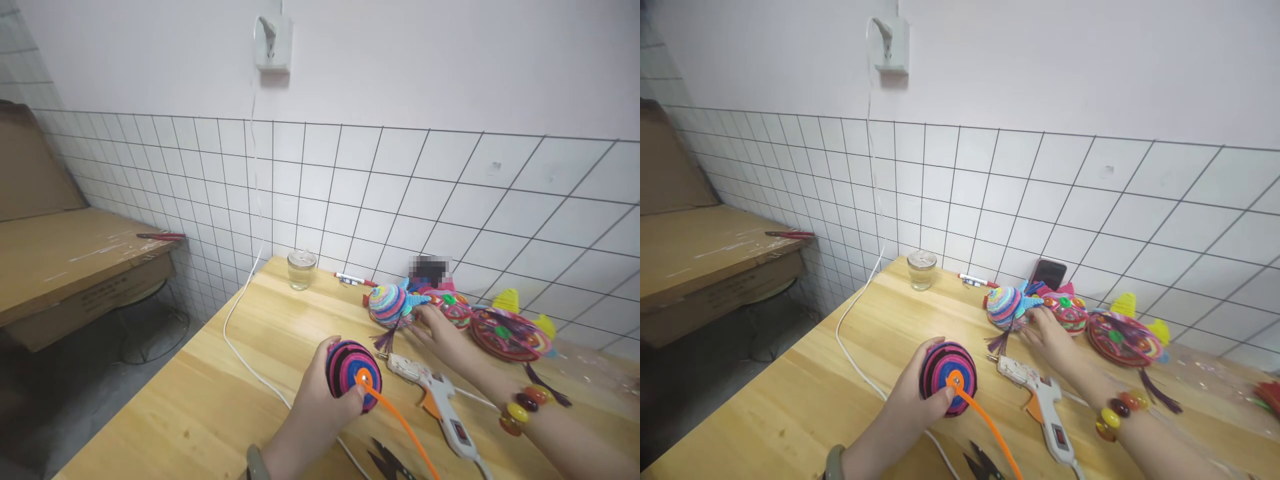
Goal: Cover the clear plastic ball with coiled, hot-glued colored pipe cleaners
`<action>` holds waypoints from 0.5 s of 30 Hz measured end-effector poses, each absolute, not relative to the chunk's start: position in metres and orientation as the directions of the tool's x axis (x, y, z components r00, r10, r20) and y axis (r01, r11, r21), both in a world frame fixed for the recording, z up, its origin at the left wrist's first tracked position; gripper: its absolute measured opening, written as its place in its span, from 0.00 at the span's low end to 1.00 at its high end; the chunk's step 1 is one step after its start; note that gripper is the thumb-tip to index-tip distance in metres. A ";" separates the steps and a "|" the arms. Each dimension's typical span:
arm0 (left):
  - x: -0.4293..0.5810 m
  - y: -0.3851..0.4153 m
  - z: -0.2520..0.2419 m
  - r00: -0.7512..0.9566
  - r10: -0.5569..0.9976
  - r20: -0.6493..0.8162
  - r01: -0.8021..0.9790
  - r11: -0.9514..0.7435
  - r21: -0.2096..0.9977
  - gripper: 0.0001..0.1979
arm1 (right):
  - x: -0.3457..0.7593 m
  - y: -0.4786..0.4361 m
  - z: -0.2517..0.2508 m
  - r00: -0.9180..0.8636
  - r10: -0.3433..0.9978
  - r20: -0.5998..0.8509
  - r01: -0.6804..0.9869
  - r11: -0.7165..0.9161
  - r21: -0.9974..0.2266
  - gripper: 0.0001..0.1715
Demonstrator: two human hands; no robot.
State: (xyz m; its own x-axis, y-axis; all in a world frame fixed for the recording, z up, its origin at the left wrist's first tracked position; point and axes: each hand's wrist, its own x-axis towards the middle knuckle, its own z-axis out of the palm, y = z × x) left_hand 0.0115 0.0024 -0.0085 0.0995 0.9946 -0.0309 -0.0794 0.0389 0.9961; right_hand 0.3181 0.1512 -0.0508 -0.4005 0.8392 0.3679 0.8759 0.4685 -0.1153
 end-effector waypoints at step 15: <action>0.009 0.004 -0.006 0.089 0.996 -0.028 -0.092 0.036 0.995 0.29 | 0.322 0.153 -0.054 -0.383 0.846 0.371 0.874 0.462 -0.152 0.15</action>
